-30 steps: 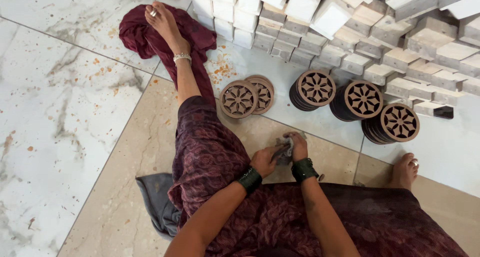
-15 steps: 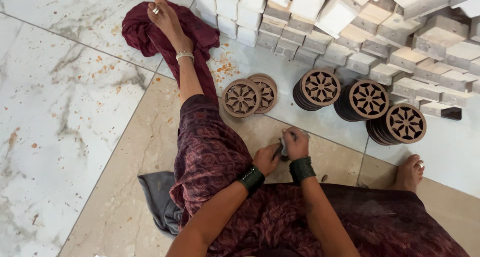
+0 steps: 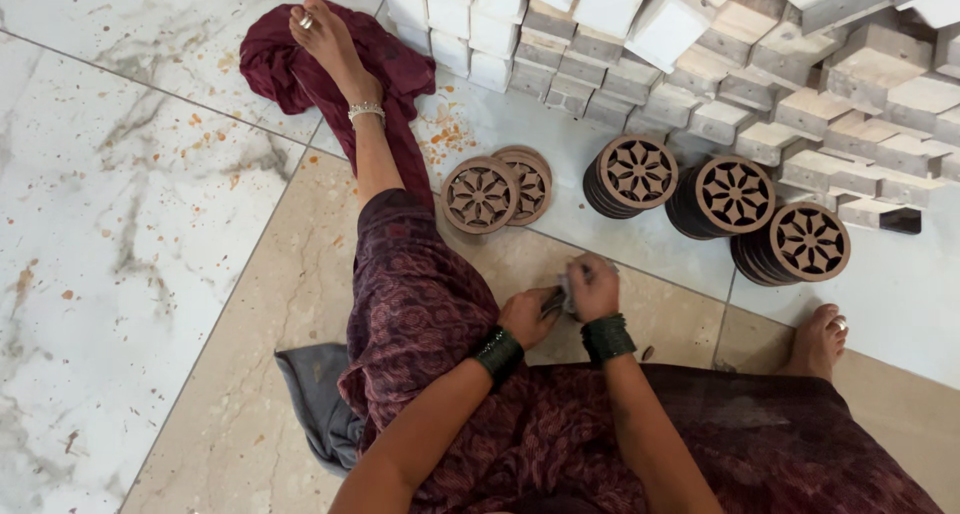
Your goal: The person sits on the floor and wipes/rubs carved wooden decorative discs one at a time with a gray abrasive pad, then sets each finished disc onto a growing pile of completed discs beside them.
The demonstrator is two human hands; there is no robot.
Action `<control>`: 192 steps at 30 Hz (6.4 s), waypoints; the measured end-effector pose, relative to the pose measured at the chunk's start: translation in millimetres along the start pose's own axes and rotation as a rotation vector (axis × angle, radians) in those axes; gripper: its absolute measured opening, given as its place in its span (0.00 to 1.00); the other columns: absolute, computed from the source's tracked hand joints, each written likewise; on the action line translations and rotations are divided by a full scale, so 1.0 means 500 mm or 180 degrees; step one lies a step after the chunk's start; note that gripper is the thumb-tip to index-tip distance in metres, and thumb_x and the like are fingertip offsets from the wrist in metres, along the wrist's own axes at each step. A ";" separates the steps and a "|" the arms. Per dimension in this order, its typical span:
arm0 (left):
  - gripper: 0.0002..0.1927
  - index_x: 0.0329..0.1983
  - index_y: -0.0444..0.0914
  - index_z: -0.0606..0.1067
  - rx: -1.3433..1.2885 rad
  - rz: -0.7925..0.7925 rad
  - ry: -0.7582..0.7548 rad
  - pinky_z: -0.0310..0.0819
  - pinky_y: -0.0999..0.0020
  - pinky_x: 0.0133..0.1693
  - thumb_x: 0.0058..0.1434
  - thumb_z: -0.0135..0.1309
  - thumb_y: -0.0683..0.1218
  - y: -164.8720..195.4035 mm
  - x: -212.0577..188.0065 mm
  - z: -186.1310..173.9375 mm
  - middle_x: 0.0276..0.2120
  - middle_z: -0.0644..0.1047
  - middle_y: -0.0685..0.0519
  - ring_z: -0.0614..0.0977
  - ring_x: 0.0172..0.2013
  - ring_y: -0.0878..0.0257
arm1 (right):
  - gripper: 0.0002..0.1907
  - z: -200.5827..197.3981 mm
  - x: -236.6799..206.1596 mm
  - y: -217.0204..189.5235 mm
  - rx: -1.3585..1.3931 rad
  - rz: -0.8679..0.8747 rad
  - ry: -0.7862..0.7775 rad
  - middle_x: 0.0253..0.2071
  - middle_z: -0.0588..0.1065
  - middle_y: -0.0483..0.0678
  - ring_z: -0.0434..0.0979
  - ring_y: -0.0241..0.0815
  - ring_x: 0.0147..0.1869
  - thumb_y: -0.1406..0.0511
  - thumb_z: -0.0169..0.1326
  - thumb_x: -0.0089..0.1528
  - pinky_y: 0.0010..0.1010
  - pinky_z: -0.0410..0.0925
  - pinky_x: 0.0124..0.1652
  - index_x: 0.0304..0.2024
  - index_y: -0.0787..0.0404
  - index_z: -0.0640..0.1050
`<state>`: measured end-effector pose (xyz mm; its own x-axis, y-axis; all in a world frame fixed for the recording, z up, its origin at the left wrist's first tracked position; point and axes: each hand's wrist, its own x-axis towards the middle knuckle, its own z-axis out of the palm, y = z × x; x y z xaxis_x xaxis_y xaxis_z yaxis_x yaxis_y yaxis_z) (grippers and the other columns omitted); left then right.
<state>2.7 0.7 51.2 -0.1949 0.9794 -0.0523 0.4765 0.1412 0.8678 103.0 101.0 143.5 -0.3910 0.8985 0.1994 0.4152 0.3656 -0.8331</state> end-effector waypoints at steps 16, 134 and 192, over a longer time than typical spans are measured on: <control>0.25 0.57 0.33 0.77 -0.0016 0.0749 0.0206 0.78 0.52 0.48 0.54 0.57 0.39 0.006 -0.003 0.006 0.48 0.80 0.36 0.82 0.46 0.40 | 0.15 0.004 -0.010 0.047 0.1040 0.0751 0.0155 0.31 0.77 0.48 0.72 0.35 0.36 0.61 0.56 0.69 0.30 0.68 0.40 0.35 0.69 0.80; 0.31 0.65 0.36 0.73 0.0285 0.0583 0.0038 0.75 0.53 0.55 0.54 0.56 0.36 -0.007 -0.006 0.018 0.59 0.76 0.38 0.79 0.55 0.41 | 0.20 0.002 0.026 0.075 0.2541 0.1690 -0.0650 0.47 0.80 0.53 0.79 0.47 0.53 0.78 0.39 0.60 0.37 0.70 0.57 0.46 0.69 0.80; 0.34 0.70 0.37 0.70 0.0270 0.0701 -0.0243 0.73 0.50 0.60 0.57 0.51 0.34 -0.019 -0.006 0.034 0.58 0.76 0.37 0.77 0.58 0.40 | 0.19 -0.015 0.020 0.089 0.2449 0.1811 -0.0722 0.46 0.81 0.53 0.80 0.46 0.52 0.74 0.38 0.65 0.34 0.72 0.55 0.45 0.70 0.82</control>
<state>13.4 -0.9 34.5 -0.0146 0.9955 0.0937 0.5713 -0.0686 0.8179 123.9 128.0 112.1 -0.4802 0.7942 -0.3725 -0.0263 -0.4375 -0.8989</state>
